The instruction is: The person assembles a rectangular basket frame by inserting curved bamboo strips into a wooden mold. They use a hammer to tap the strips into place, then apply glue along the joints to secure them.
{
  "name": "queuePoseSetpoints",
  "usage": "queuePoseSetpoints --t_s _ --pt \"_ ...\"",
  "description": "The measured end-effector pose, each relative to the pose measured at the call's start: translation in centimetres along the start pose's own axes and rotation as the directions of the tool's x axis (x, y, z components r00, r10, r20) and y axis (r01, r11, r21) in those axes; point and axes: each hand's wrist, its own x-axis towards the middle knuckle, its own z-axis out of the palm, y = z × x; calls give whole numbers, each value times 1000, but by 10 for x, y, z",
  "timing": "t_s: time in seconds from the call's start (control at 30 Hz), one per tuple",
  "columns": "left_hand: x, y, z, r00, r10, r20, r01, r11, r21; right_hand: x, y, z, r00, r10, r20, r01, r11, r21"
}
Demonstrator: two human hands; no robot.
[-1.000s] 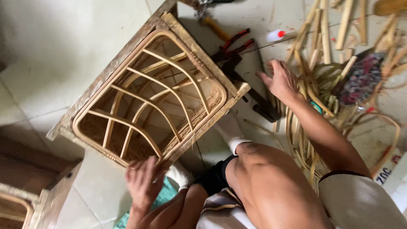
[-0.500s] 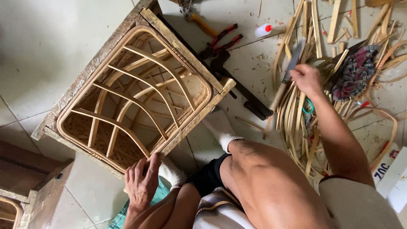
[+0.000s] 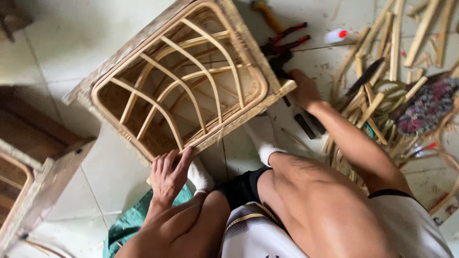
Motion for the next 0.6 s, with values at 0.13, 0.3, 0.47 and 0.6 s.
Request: queuePoseSetpoints --t_s 0.13,0.3,0.47,0.6 --pt "0 -9 -1 1000 -3 -3 3 1000 4 -12 8 -15 986 2 -167 36 974 223" --pt "-1 -19 0 999 -6 -47 3 998 -64 -56 -19 -64 977 62 -206 53 858 511" --pt "-3 -21 -1 999 -23 -37 19 995 -103 -75 -114 -72 961 -220 168 151 924 350" --pt "-9 -25 0 999 -41 -31 37 992 -124 -54 -200 -55 655 -731 189 656 675 339"
